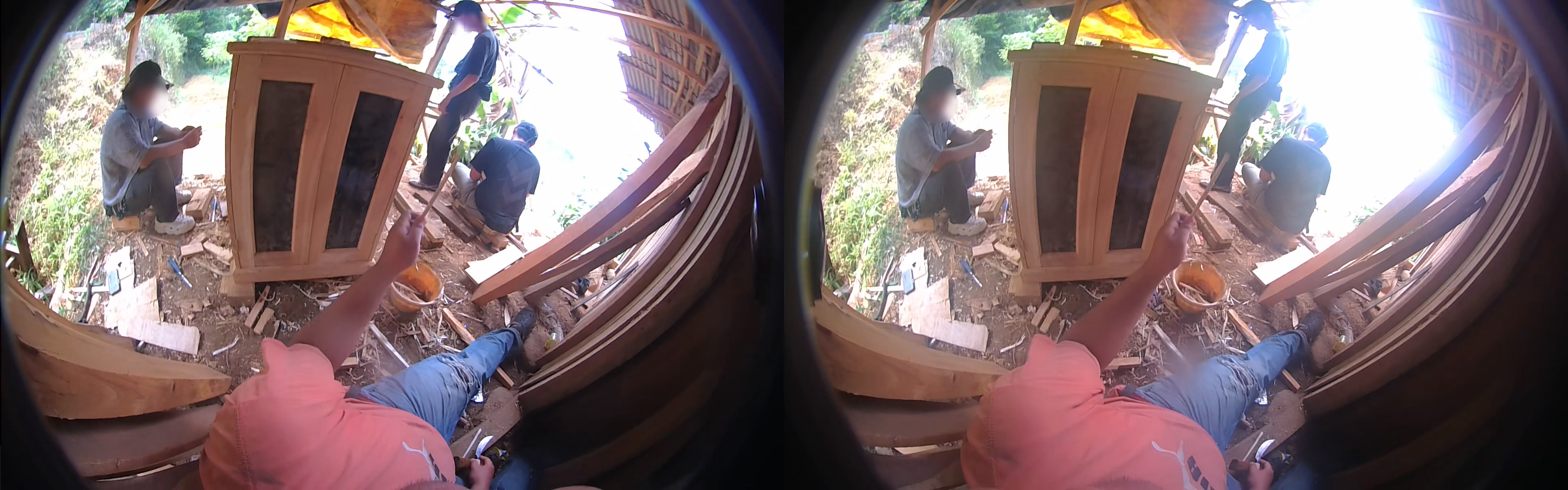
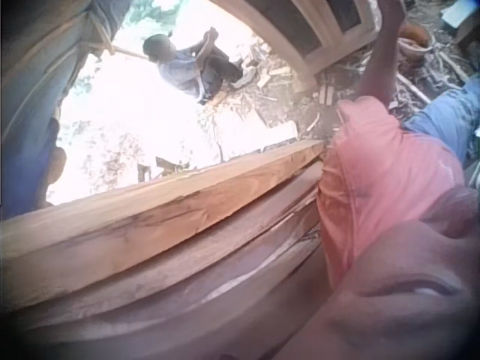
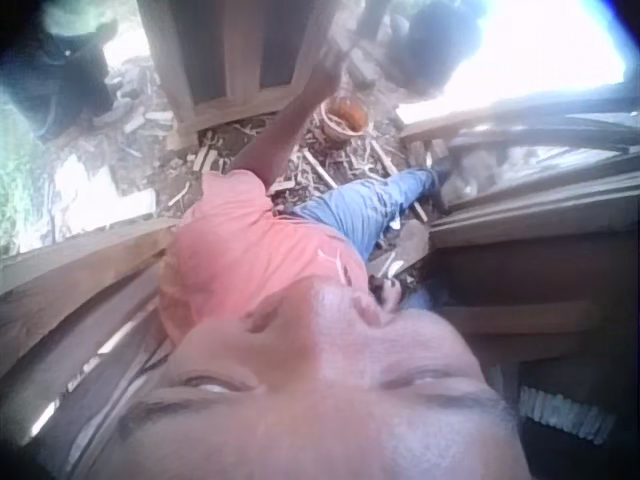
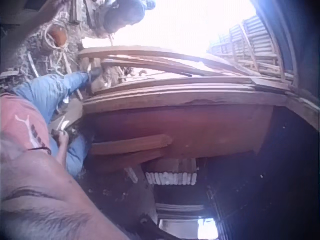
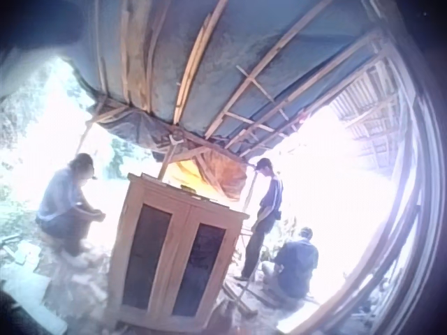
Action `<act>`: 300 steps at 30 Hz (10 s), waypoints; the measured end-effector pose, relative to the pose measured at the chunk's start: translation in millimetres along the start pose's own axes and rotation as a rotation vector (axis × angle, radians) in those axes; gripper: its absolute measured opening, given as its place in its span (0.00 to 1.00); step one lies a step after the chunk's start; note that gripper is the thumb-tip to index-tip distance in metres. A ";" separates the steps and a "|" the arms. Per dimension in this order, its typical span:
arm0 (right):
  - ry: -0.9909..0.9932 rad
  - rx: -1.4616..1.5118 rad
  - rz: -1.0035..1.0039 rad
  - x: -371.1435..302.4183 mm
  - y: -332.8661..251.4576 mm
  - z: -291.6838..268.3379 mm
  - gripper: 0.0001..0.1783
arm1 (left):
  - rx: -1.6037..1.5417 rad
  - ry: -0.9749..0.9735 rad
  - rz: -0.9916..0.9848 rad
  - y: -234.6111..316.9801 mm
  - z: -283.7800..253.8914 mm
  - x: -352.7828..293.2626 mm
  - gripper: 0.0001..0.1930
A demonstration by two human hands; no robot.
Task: The person sits on the ground and uses a hammer to drive nails into a wooden frame. They repeatedly pick up nails and strike them into the wood, occasionally adjusting the wood pieces.
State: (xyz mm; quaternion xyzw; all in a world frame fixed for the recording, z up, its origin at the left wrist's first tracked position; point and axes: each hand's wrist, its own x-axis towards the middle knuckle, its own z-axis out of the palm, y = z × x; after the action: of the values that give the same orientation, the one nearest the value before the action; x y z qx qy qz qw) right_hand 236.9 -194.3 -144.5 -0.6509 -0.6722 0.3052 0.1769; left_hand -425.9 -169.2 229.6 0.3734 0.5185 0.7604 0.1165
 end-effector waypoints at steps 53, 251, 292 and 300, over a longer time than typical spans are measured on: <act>-0.041 0.417 0.285 -13.1 -69.2 3.0 0.20 | 0.728 -0.899 -0.092 -143.5 67.9 -254.7 0.17; 0.080 0.627 0.167 8.9 -112.5 -18.7 0.24 | 0.592 -1.379 0.183 -83.8 289.4 -315.6 0.10; -0.238 1.300 0.209 -4.9 -129.5 -53.6 0.27 | 0.558 -1.424 0.272 -85.3 289.7 -316.5 0.09; -0.248 1.302 0.252 -5.3 -128.6 -60.1 0.25 | 0.596 -1.452 0.268 -83.5 290.3 -316.3 0.09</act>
State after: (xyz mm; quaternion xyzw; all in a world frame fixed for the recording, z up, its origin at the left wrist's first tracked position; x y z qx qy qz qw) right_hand 176.9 -184.4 -16.0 -0.4451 -0.2856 0.7389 0.4176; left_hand -24.0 -107.7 68.3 0.8503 0.4452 0.1636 0.2282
